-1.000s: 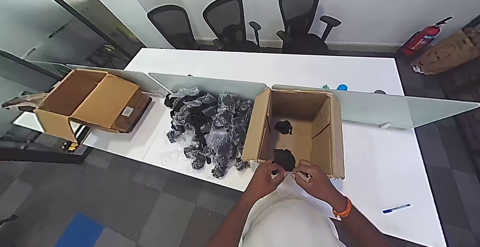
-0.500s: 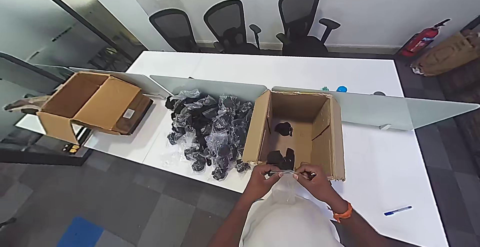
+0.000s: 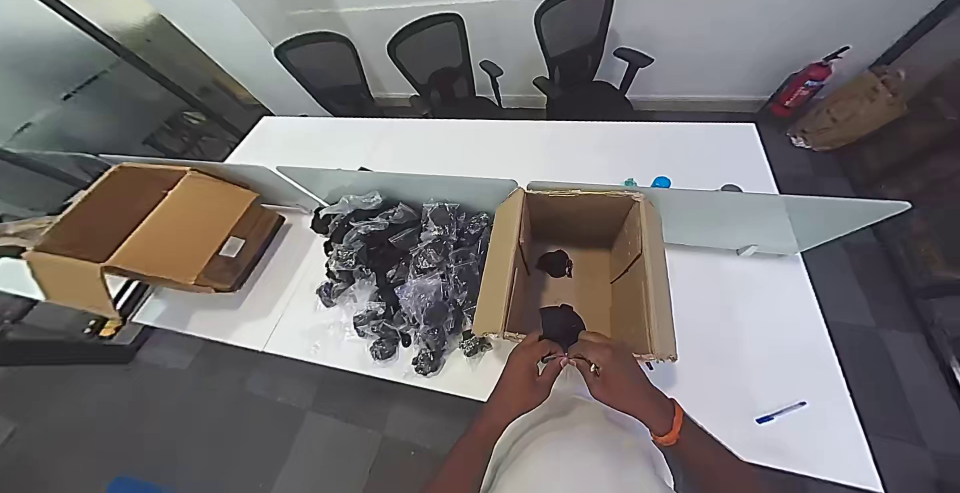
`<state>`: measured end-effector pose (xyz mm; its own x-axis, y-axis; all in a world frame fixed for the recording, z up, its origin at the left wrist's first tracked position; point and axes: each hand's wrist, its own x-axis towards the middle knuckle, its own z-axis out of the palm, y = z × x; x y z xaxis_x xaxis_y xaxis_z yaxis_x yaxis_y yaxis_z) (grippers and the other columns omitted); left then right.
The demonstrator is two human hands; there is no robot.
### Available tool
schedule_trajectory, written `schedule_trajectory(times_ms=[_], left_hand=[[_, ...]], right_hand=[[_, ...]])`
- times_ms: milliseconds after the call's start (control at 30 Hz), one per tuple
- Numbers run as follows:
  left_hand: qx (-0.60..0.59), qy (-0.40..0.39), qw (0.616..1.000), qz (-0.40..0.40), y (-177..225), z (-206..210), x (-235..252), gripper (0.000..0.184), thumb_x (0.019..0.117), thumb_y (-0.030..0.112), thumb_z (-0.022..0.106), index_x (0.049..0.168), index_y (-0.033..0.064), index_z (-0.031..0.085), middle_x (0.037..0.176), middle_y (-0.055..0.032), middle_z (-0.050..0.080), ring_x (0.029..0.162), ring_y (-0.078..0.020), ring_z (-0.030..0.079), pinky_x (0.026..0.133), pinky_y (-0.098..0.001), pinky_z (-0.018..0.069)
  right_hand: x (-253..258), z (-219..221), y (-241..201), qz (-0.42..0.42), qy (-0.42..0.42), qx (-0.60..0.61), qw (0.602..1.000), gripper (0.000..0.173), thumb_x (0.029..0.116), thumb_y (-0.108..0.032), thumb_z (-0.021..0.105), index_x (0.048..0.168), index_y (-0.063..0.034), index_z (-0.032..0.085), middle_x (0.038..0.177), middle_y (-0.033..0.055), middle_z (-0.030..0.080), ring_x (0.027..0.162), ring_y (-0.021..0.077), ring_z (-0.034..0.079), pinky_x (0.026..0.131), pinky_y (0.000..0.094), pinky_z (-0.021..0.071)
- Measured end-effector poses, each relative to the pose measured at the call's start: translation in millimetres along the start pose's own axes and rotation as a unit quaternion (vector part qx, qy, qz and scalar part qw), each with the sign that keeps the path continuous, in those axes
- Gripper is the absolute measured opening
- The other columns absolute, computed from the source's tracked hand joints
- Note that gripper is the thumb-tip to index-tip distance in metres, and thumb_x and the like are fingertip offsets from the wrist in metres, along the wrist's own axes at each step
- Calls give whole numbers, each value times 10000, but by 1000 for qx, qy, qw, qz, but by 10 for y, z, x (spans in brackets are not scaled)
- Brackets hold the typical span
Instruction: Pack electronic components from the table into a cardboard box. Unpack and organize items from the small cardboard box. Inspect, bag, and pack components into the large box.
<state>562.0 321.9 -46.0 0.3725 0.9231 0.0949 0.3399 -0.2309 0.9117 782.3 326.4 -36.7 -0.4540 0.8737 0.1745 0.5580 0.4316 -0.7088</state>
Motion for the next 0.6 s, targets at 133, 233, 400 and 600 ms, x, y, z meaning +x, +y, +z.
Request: schedule_trajectory(times_ms=[133,233,400,600], left_hand=[[-10,24,1000,17,-10,31,29,168,965,262,713,939,108,776,941,-25,718,889,-89,662,812,-285,569],[-22,44,999,24,-36,28,63,163,942,248,729,878,107,779,872,-4,721,811,-68,654,764,-267,565],[-58,55,997,11,-12,99,137,133,901,192,746,810,97,764,823,3,716,761,-66,652,723,-248,562],[-95,61,994,17,10,178,217,188,944,141,657,816,64,771,883,-29,740,853,-89,688,811,-274,581]], right_hand=[[-42,-8,27,32,35,-8,999,88,927,-171,650,902,-151,733,869,-8,665,833,116,656,742,321,576],[-77,-75,65,37,1,-16,999,174,989,-297,634,956,-161,737,897,-7,679,832,111,664,738,324,576],[-156,-62,96,26,22,-56,998,193,984,-296,633,907,-134,701,862,15,661,801,146,667,689,340,574],[-184,-179,236,16,30,-18,999,155,975,-245,650,914,-117,713,863,34,662,813,166,665,724,362,577]])
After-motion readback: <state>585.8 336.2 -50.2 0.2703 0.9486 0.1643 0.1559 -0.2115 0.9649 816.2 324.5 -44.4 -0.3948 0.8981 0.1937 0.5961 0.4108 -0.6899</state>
